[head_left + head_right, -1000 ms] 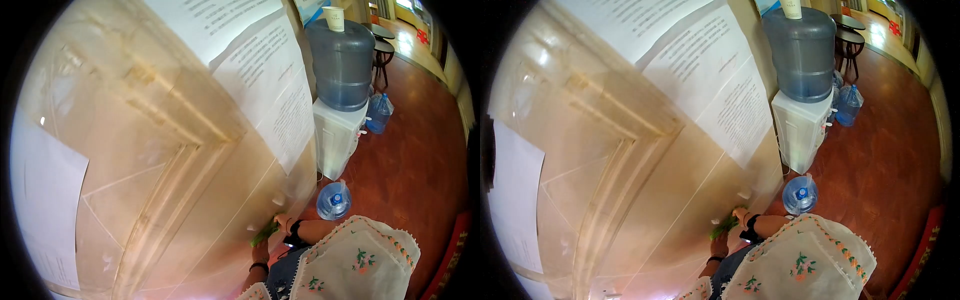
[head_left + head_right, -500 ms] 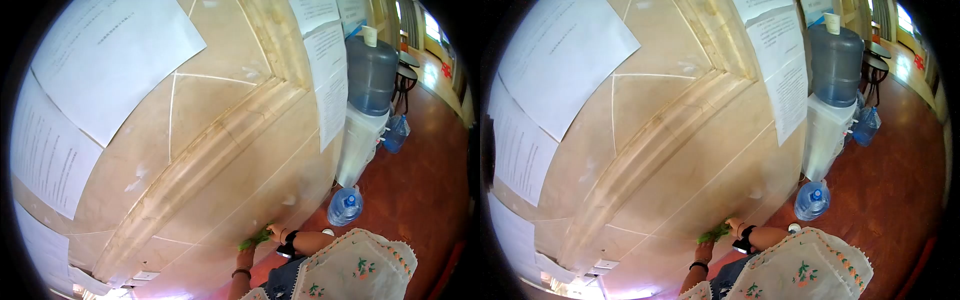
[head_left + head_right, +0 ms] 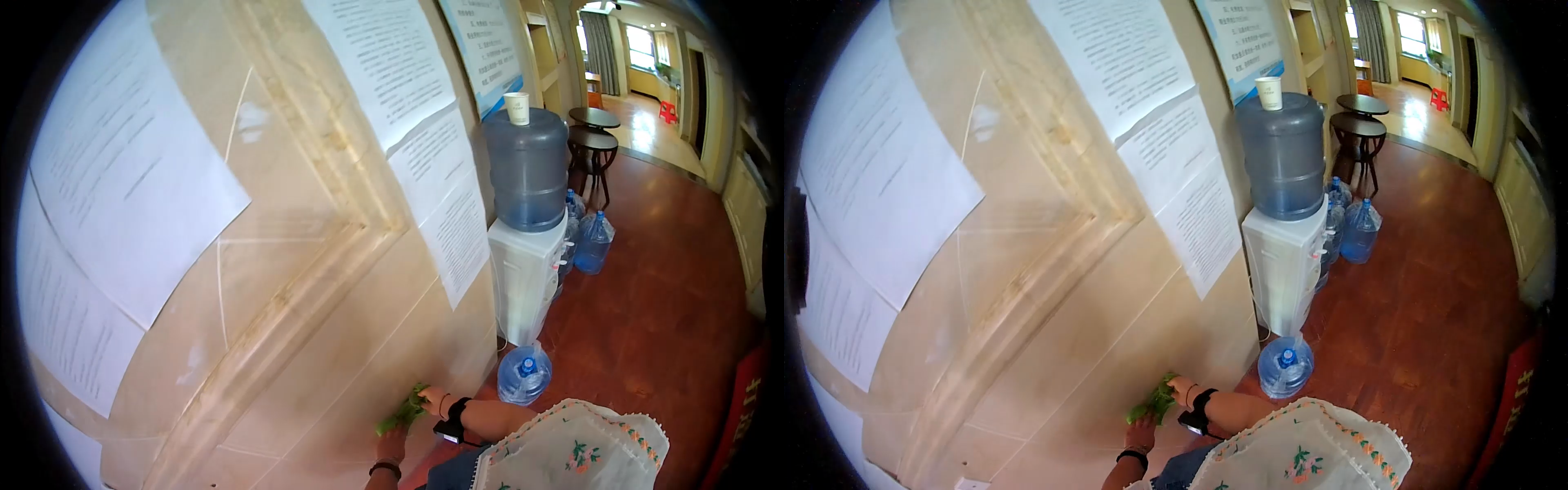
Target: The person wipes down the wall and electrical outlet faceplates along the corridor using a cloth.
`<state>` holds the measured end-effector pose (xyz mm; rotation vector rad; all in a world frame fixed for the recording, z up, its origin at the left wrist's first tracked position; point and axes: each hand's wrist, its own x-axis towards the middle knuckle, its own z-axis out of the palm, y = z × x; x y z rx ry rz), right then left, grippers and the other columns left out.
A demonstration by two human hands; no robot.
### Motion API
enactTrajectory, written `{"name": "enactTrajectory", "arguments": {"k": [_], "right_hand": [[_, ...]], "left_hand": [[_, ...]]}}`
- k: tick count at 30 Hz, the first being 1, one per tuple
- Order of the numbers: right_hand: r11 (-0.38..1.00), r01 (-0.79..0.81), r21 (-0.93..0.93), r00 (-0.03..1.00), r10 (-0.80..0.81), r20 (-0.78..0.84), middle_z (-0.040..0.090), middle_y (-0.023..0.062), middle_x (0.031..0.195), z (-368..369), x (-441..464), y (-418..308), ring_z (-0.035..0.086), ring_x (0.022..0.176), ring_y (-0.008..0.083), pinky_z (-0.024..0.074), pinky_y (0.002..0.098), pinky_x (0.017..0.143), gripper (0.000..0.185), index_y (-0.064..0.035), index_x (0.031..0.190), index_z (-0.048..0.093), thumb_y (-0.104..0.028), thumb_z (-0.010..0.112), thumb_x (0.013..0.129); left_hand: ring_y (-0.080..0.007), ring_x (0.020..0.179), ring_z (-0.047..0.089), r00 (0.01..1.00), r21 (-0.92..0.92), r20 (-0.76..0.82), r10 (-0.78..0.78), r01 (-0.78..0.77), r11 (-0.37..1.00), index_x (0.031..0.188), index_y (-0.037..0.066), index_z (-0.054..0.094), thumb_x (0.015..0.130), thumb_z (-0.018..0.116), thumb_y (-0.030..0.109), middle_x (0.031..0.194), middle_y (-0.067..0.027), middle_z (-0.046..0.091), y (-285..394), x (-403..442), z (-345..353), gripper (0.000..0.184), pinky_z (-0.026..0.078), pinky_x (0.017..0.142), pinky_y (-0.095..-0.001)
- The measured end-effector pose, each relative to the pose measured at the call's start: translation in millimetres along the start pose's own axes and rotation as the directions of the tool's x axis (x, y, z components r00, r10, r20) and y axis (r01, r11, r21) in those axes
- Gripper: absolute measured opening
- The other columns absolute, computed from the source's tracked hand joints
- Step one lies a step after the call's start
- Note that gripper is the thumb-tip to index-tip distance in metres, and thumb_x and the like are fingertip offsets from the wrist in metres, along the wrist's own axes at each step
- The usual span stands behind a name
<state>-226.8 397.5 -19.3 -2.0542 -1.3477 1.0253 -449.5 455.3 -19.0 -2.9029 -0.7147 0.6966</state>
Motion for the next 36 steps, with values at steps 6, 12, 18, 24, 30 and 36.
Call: {"name": "enactTrajectory", "arguments": {"k": [6,12,18,24,30,36], "right_hand": [[0.996,-0.093,-0.009,0.995,0.093,0.039,0.053,0.0195,0.122,-62.1,-13.8,6.7,0.057,0.099,0.0331,0.0494,0.0405,0.08,0.044,-0.0047,0.129,0.047,-0.011,0.057,0.087],[0.995,-0.052,-0.09,0.998,0.048,-0.039,0.057,0.0195,0.114,-74.8,10.4,52.3,0.058,0.086,0.0305,0.0509,0.0386,0.073,0.045,-0.0065,0.131,0.045,-0.006,0.055,0.087],[0.992,-0.089,-0.094,0.996,0.09,0.001,0.056,0.0203,0.116,-80.6,18.9,74.9,0.057,0.086,0.031,0.0499,0.0387,0.073,0.045,-0.0088,0.133,0.043,-0.008,0.053,0.089],[0.991,-0.136,0.01,0.991,0.136,0.008,0.055,0.0211,0.116,-78.9,1.0,52.1,0.059,0.085,0.0306,0.05,0.0394,0.069,0.04,-0.0084,0.131,0.045,-0.011,0.05,0.091],[0.978,0.013,-0.206,0.994,-0.035,-0.103,0.057,0.0153,0.114,34.1,95.9,90.1,0.057,0.077,0.0263,0.0485,0.0367,0.063,0.044,-0.0061,0.13,0.045,-0.006,0.054,0.087],[0.971,0.047,-0.235,0.997,-0.061,-0.054,0.057,0.0197,0.112,58.8,1.8,-27.7,0.058,0.086,0.0299,0.0478,0.0405,0.073,0.035,-0.0026,0.125,0.049,-0.006,0.05,0.09]], "left_hand": [[-0.0235,0.123,0.042,0.974,0.074,-0.196,0.11,-0.097,0.993,0.132,0.008,0.04,0.085,0.042,0.012,0.139,-0.0071,0.037,23.4,30.1,-37.8,0.046,0.037,0.1,-0.0353],[-0.0228,0.132,0.028,0.998,0.085,0.007,0.07,-0.07,0.994,0.14,0.014,0.031,0.091,0.035,0.015,0.149,-0.0032,0.019,46.1,68.5,-59.4,0.049,0.022,0.11,-0.0362],[-0.0241,0.132,0.027,0.998,0.04,0.064,0.01,-0.013,0.999,0.14,0.013,0.029,0.091,0.036,0.016,0.15,-0.0025,0.016,62.2,86.8,-61.5,0.05,0.024,0.109,-0.0365],[-0.026,0.13,0.03,0.998,0.066,0.033,0.044,-0.046,0.997,0.14,0.012,0.03,0.091,0.037,0.015,0.15,-0.0033,0.017,53.1,66.0,-67.5,0.05,0.026,0.108,-0.0382],[-0.024,0.114,0.05,0.97,0.125,-0.239,0.049,-0.019,0.992,0.138,0.005,0.03,0.085,0.044,0.011,0.131,-0.0104,0.045,22.8,32.5,-24.7,0.055,0.043,0.093,-0.035],[-0.0275,0.108,0.052,0.954,0.073,-0.297,0.039,-0.018,0.997,0.137,0.005,0.031,0.083,0.046,0.01,0.125,-0.0124,0.05,-24.0,-50.7,7.1,0.056,0.045,0.089,-0.0381]]}}
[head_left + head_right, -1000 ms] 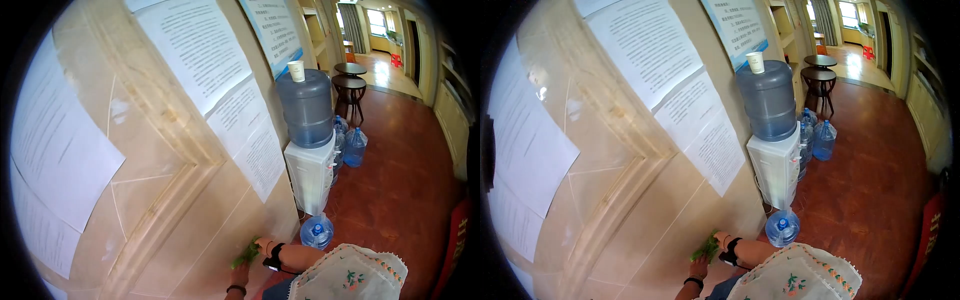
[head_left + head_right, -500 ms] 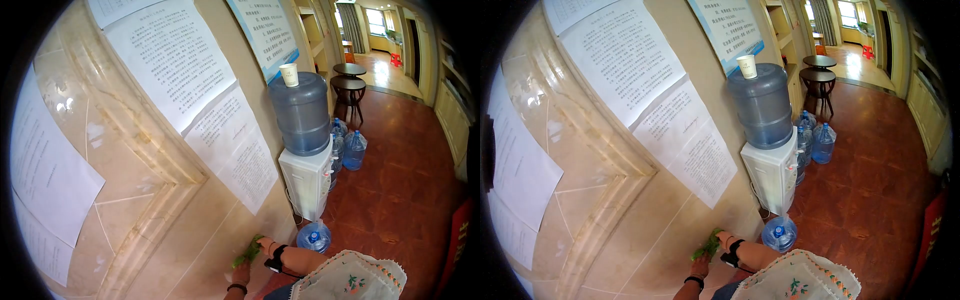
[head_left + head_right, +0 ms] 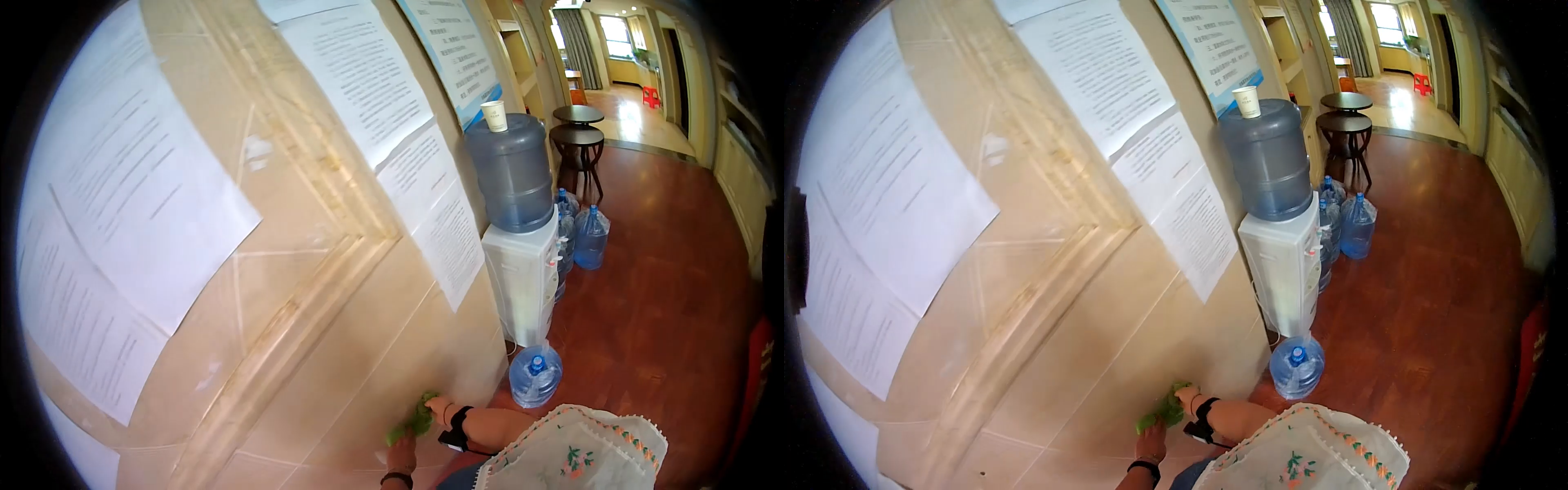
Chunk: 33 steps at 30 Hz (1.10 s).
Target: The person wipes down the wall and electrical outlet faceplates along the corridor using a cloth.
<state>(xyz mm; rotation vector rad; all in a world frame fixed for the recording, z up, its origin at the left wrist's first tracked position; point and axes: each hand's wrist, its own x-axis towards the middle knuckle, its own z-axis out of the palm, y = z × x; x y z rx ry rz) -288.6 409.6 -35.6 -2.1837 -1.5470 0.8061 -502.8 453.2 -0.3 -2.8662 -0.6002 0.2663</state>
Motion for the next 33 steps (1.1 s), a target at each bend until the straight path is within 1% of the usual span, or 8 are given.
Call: {"name": "enactTrajectory", "arguments": {"k": [4,7,9,15,17,28,30,33], "right_hand": [[0.984,-0.072,0.162,0.976,0.036,0.214,0.056,0.0211,0.112,40.0,-11.0,-70.6,0.058,0.091,0.0329,0.0483,0.042,0.075,0.036,0.0005,0.124,0.047,-0.004,0.05,0.089],[0.99,0.096,0.108,0.976,-0.115,0.184,0.054,0.0202,0.117,81.1,-18.0,-113.5,0.057,0.094,0.0315,0.0486,0.0402,0.077,0.037,0.0007,0.125,0.046,-0.004,0.051,0.089],[0.979,0.179,0.098,0.967,-0.193,0.165,0.053,0.0199,0.119,123.4,-12.9,-133.8,0.056,0.097,0.0311,0.0482,0.0397,0.079,0.039,0.0001,0.126,0.046,-0.006,0.053,0.088],[0.945,0.295,0.141,0.938,-0.315,0.146,0.051,0.0202,0.123,229.5,7.5,-178.9,0.054,0.106,0.032,0.0461,0.04,0.085,0.047,-0.0034,0.126,0.049,-0.018,0.062,0.083],[0.928,0.261,0.264,0.956,-0.287,0.065,0.06,0.024,0.097,187.9,-30.4,-215.5,0.058,0.083,0.0335,0.0454,0.0441,0.075,0.032,0.006,0.109,0.054,-0.01,0.062,0.082],[0.921,0.132,0.367,0.986,-0.16,0.047,0.062,0.0229,0.098,165.9,-22.1,-164.2,0.059,0.088,0.0363,0.0466,0.0411,0.073,0.034,-0.0003,0.111,0.06,-0.012,0.062,0.08],[0.923,0.138,0.359,0.981,-0.177,0.079,0.062,0.0231,0.097,153.0,-10.8,-143.0,0.06,0.085,0.0364,0.0467,0.0409,0.071,0.033,-0.0005,0.111,0.06,-0.011,0.062,0.08],[0.953,0.039,0.299,0.995,-0.066,0.08,0.062,0.0244,0.094,131.1,-8.4,-103.4,0.059,0.076,0.034,0.0454,0.0423,0.063,0.032,0.0014,0.113,0.057,-0.012,0.059,0.084]], "left_hand": [[-0.0297,0.107,0.052,0.994,-0.138,0.108,-0.002,0.017,0.99,0.134,0.004,0.035,0.081,0.046,0.009,0.123,-0.0141,0.05,-39.7,-74.6,30.0,0.054,0.045,0.088,-0.0387],[-0.0305,0.107,0.053,0.974,-0.201,0.151,-0.168,0.196,0.96,0.13,0.005,0.039,0.081,0.045,0.009,0.121,-0.0145,0.051,-62.9,-132.1,45.0,0.049,0.046,0.086,-0.0398],[-0.0288,0.124,0.036,0.947,-0.207,0.285,-0.146,0.21,0.955,0.14,0.014,0.031,0.086,0.04,0.01,0.146,-0.0052,0.026,-91.5,-169.4,80.3,0.055,0.032,0.103,-0.0403],[-0.0286,0.124,0.037,0.91,-0.116,0.343,-0.233,0.287,0.951,0.137,0.012,0.036,0.086,0.039,0.012,0.145,-0.0051,0.029,-132.7,-254.1,107.6,0.051,0.032,0.103,-0.0406],[-0.0286,0.125,0.036,0.917,-0.143,0.339,-0.212,0.273,0.951,0.137,0.012,0.036,0.086,0.038,0.012,0.145,-0.005,0.029,-144.7,-264.5,122.8,0.05,0.031,0.104,-0.0407],[-0.0284,0.123,0.039,0.991,-0.202,0.133,0.027,0.0,0.979,0.135,0.01,0.037,0.088,0.036,0.014,0.142,-0.0098,0.034,-137.5,-212.9,123.9,0.048,0.032,0.103,-0.0416],[-0.0285,0.126,0.036,0.824,-0.172,0.562,-0.072,0.202,0.964,0.137,0.011,0.035,0.089,0.034,0.016,0.144,-0.0102,0.031,-126.0,-175.5,107.7,0.048,0.03,0.104,-0.0413],[-0.0277,0.127,0.035,0.88,-0.15,0.476,0.013,0.066,0.986,0.137,0.013,0.035,0.09,0.034,0.016,0.145,-0.0102,0.029,-108.2,-144.7,94.7,0.047,0.031,0.103,-0.0402]]}}
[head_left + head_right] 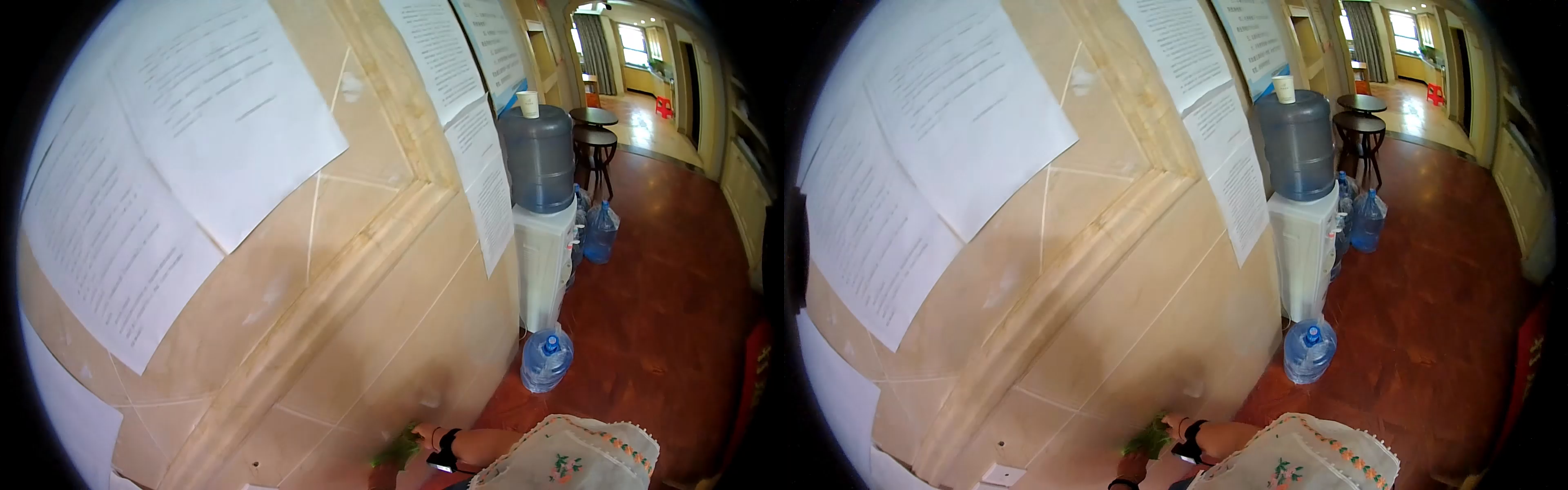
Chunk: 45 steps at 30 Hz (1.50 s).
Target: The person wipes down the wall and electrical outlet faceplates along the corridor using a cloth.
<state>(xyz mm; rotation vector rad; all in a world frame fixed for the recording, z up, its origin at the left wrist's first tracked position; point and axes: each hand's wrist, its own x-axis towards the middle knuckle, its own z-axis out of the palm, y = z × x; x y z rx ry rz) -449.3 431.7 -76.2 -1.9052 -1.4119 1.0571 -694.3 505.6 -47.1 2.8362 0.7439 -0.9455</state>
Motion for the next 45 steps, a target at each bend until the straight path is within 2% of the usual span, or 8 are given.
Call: {"name": "enactTrajectory", "arguments": {"k": [7,10,13,15,30,40,42,45], "right_hand": [[0.93,-0.289,0.225,0.957,0.281,0.067,0.06,0.0204,0.1,-78.6,31.1,92.7,0.051,0.068,0.0295,0.0437,0.0396,0.063,0.042,0.0002,0.128,0.046,-0.018,0.054,0.091],[0.852,-0.406,0.331,0.913,0.396,0.101,0.06,0.016,0.101,-114.7,35.7,104.8,0.048,0.066,0.0269,0.043,0.0377,0.063,0.044,-0.0014,0.132,0.042,-0.02,0.051,0.093],[-0.001,-0.473,0.881,0.597,0.735,0.321,0.056,0.0121,0.107,-165.9,17.0,84.8,0.046,0.068,0.0227,0.0421,0.0353,0.063,0.042,-0.001,0.133,0.041,-0.018,0.048,0.095],[0.943,-0.331,-0.027,0.943,0.332,0.038,0.063,0.0164,0.093,-146.7,59.1,145.0,0.047,0.057,0.0213,0.0464,0.0376,0.056,0.042,-0.01,0.133,0.044,-0.014,0.049,0.092],[0.912,-0.222,-0.343,0.968,0.249,0.035,0.054,0.0133,0.122,-193.7,-22.0,43.2,0.057,0.087,0.0279,0.0507,0.0348,0.076,0.043,-0.0114,0.134,0.042,-0.012,0.047,0.091],[0.969,-0.012,-0.248,0.998,-0.002,-0.057,0.055,0.0227,0.084,-46.2,-15.2,-23.0,0.05,0.066,0.028,0.0453,0.0391,0.063,0.018,0.0065,0.099,0.055,-0.007,0.049,0.088],[0.971,0.038,-0.235,0.997,-0.052,-0.054,0.054,0.0233,0.077,-13.9,-14.9,-51.2,0.047,0.06,0.0267,0.044,0.0391,0.06,0.017,0.0093,0.092,0.055,-0.006,0.048,0.088],[0.963,0.066,-0.261,0.998,-0.063,0.017,0.057,0.0249,0.108,63.3,15.6,-51.0,0.059,0.091,0.034,0.0492,0.0412,0.076,0.036,0.0005,0.122,0.051,-0.014,0.054,0.088]], "left_hand": [[-0.0265,0.129,0.033,0.999,-0.074,0.024,-0.028,0.029,0.997,0.14,0.015,0.031,0.092,0.031,0.017,0.147,-0.0074,0.025,76.5,65.6,-81.8,0.048,0.028,0.106,-0.0395],[-0.0299,0.104,0.054,0.893,0.064,-0.415,0.175,-0.164,0.984,0.121,0.005,0.049,0.085,0.044,0.012,0.116,-0.0145,0.055,92.7,99.7,-88.5,0.037,0.045,0.086,-0.0406],[-0.0289,0.107,0.053,0.874,0.144,-0.442,0.202,-0.153,0.978,0.12,0.004,0.049,0.086,0.043,0.013,0.121,-0.0134,0.052,111.4,122.9,-105.0,0.035,0.045,0.087,-0.0396],[-0.0282,0.111,0.051,0.818,0.244,-0.497,0.289,-0.188,0.951,0.123,0.004,0.048,0.087,0.043,0.013,0.128,-0.0124,0.047,124.9,124.9,-124.4,0.037,0.043,0.09,-0.0384],[-0.0246,0.121,0.043,0.912,0.105,-0.394,0.111,-0.076,0.992,0.131,0.01,0.042,0.087,0.039,0.009,0.141,-0.0073,0.035,133.2,96.7,-138.1,0.044,0.035,0.101,-0.0362],[-0.0271,0.12,0.044,0.859,-0.09,-0.511,0.027,-0.084,0.992,0.131,0.011,0.042,0.086,0.043,0.012,0.132,-0.012,0.044,38.7,6.4,-31.9,0.045,0.035,0.1,-0.0392],[-0.0257,0.128,0.034,0.978,-0.114,-0.193,-0.079,0.058,0.992,0.137,0.014,0.035,0.087,0.036,0.01,0.146,-0.0045,0.026,16.6,-27.7,-19.5,0.05,0.025,0.108,-0.0407],[-0.0272,0.127,0.036,0.969,-0.172,-0.204,-0.14,0.106,0.979,0.138,0.014,0.034,0.086,0.037,0.009,0.146,-0.0047,0.026,-20.7,-74.4,21.1,0.052,0.025,0.108,-0.0425]]}}
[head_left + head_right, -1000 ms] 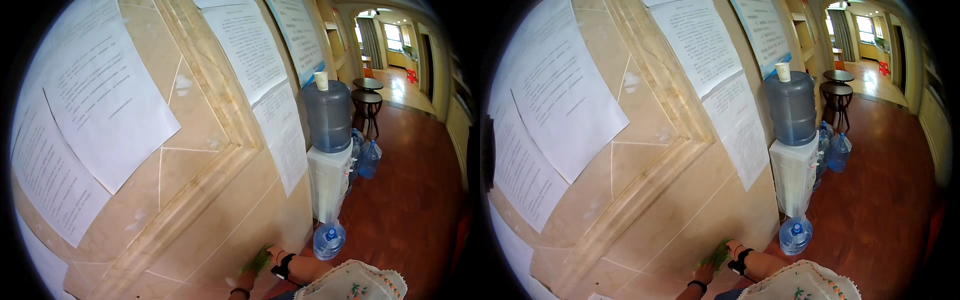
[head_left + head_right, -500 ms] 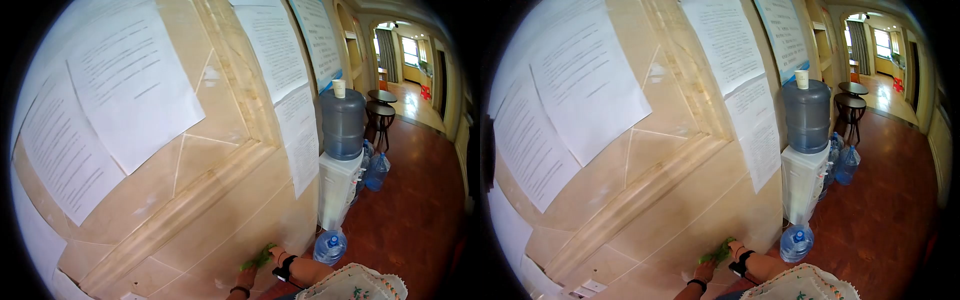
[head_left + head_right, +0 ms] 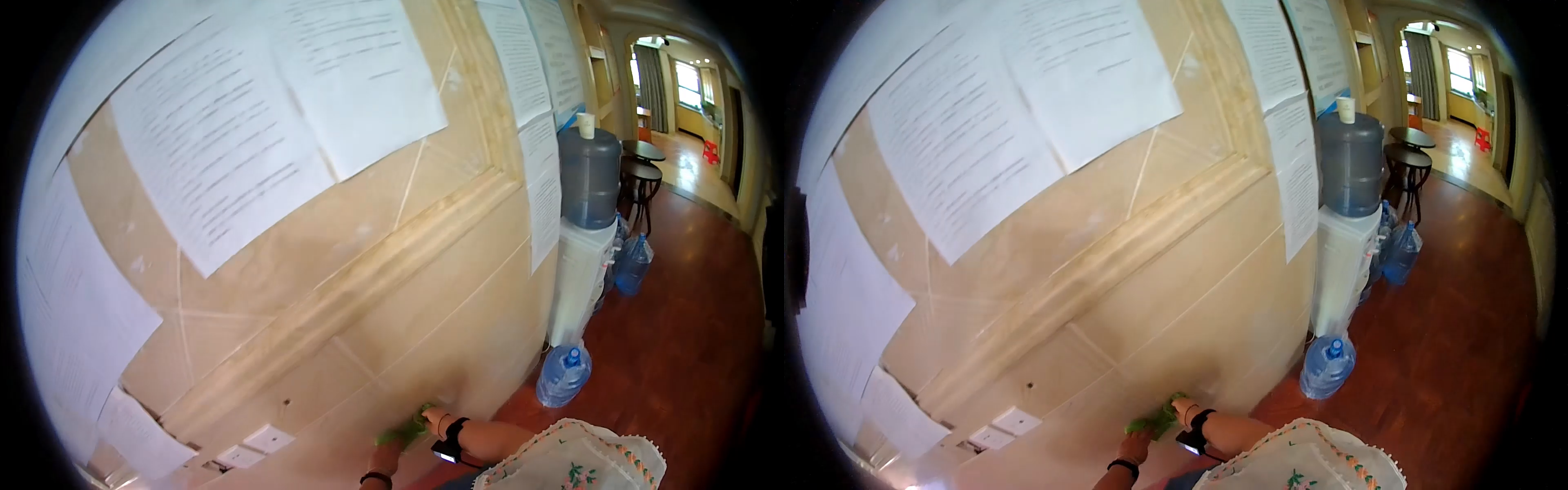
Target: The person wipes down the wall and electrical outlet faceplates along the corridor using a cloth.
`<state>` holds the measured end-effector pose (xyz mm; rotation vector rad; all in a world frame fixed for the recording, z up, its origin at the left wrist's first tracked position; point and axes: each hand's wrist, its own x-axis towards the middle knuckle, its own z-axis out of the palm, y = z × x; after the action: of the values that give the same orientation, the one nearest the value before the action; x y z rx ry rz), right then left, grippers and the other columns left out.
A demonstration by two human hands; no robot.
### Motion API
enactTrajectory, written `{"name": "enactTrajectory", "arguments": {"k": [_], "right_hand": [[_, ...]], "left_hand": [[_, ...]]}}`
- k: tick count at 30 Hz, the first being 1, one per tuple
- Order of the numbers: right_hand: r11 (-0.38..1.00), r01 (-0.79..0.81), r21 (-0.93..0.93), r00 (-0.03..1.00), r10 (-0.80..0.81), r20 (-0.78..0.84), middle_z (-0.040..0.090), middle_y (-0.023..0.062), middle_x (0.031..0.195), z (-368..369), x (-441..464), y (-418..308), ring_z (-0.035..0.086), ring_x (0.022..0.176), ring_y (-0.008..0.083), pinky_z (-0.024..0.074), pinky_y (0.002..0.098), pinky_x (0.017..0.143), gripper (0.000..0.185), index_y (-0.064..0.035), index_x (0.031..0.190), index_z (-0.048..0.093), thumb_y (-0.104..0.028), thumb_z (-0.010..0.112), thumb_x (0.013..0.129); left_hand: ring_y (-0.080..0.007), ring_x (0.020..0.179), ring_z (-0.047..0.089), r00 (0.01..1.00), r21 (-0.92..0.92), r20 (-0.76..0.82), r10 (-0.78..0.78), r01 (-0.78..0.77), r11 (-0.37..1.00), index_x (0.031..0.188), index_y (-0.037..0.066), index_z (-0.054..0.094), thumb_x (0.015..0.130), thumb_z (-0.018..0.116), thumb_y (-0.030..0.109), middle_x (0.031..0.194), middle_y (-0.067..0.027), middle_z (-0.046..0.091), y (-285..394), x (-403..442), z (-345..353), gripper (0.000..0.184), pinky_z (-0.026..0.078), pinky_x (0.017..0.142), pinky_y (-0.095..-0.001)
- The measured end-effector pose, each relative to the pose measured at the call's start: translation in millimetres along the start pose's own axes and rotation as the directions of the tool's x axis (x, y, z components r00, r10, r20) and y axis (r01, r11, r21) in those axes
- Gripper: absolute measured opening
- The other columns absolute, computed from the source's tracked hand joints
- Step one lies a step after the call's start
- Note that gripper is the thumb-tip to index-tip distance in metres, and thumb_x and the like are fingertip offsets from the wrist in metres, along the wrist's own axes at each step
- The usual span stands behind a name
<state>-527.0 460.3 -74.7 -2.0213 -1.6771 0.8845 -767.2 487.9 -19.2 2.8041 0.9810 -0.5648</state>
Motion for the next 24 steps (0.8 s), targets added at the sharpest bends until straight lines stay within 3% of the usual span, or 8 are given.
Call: {"name": "enactTrajectory", "arguments": {"k": [1,3,4,6,8,17,21,24], "right_hand": [[0.686,-0.484,0.543,0.873,0.414,0.256,0.059,0.0253,0.101,-3.0,-4.3,-35.4,0.059,0.091,0.0361,0.0476,0.0435,0.075,0.033,0.001,0.115,0.055,-0.012,0.057,0.085],[0.998,0.069,-0.005,0.998,-0.069,-0.011,0.06,0.0246,0.095,-13.5,-36.6,-86.2,0.058,0.089,0.0387,0.0461,0.0449,0.075,0.029,0.0004,0.107,0.058,-0.012,0.06,0.081],[0.976,0.149,0.157,0.944,-0.093,-0.317,0.061,0.0235,0.092,39.7,-26.7,-82.1,0.058,0.088,0.0397,0.0461,0.0448,0.075,0.026,-0.001,0.102,0.06,-0.012,0.062,0.079],[0.997,0.039,0.064,0.999,-0.038,-0.025,0.061,0.0241,0.093,37.8,-20.4,-110.8,0.058,0.088,0.0395,0.0469,0.0439,0.074,0.027,-0.001,0.104,0.06,-0.012,0.063,0.079],[0.976,0.036,0.214,0.991,-0.007,-0.135,0.06,0.0253,0.097,104.6,-0.2,-96.9,0.06,0.088,0.0383,0.0471,0.0439,0.074,0.029,-0.0008,0.106,0.06,-0.012,0.064,0.079],[0.978,0.002,0.209,0.992,0.024,-0.125,0.06,0.0233,0.1,50.9,-31.6,-130.8,0.059,0.093,0.0362,0.0474,0.0421,0.078,0.031,-0.0012,0.11,0.058,-0.011,0.063,0.081],[0.953,-0.065,0.296,0.994,0.086,-0.06,0.06,0.0231,0.103,41.7,-21.8,-112.4,0.059,0.095,0.0358,0.0474,0.0417,0.081,0.036,-0.0024,0.115,0.057,-0.01,0.064,0.081],[0.914,0.117,0.389,0.976,-0.033,-0.217,0.061,0.0228,0.1,19.0,-26.5,-95.3,0.059,0.092,0.0353,0.048,0.0408,0.079,0.035,-0.0008,0.11,0.059,-0.01,0.066,0.078]], "left_hand": [[-0.0277,0.127,0.035,0.998,0.081,-0.058,0.04,-0.035,0.996,0.137,0.014,0.035,0.086,0.039,0.007,0.146,-0.0041,0.027,-16.9,-13.9,9.0,0.052,0.026,0.108,-0.0422],[-0.0278,0.128,0.034,0.986,0.2,-0.14,0.09,-0.061,0.978,0.136,0.013,0.037,0.085,0.039,0.007,0.145,-0.0038,0.029,-42.0,-46.4,11.8,0.051,0.026,0.108,-0.0414],[-0.0275,0.129,0.033,0.994,0.108,-0.103,0.035,-0.023,0.994,0.136,0.013,0.038,0.085,0.04,0.006,0.145,-0.0036,0.029,-52.4,-59.1,12.0,0.051,0.027,0.108,-0.041],[-0.0257,0.129,0.033,0.997,0.07,-0.068,0.032,-0.028,0.997,0.135,0.013,0.039,0.086,0.039,0.007,0.144,-0.0032,0.031,-67.0,-85.3,0.5,0.049,0.027,0.107,-0.0403],[-0.0249,0.128,0.035,0.999,0.13,-0.034,0.036,-0.032,0.991,0.135,0.014,0.039,0.087,0.038,0.008,0.144,-0.0025,0.031,-89.5,-97.5,19.0,0.049,0.029,0.106,-0.0397],[-0.0224,0.121,0.041,0.988,0.278,-0.029,0.152,-0.138,0.951,0.133,0.011,0.041,0.087,0.041,0.012,0.141,-0.0044,0.035,-101.6,-90.2,8.3,0.046,0.035,0.102,-0.037],[-0.0223,0.12,0.042,0.914,0.456,-0.199,0.354,-0.233,0.859,0.13,0.015,0.046,0.086,0.043,0.017,0.139,-0.0042,0.038,-94.4,-72.7,7.9,0.044,0.034,0.102,-0.0387],[-0.0221,0.118,0.044,0.892,0.453,-0.265,0.365,-0.219,0.864,0.13,0.016,0.046,0.085,0.043,0.017,0.137,-0.0039,0.04,-71.9,-53.8,-8.2,0.045,0.036,0.1,-0.0383]]}}
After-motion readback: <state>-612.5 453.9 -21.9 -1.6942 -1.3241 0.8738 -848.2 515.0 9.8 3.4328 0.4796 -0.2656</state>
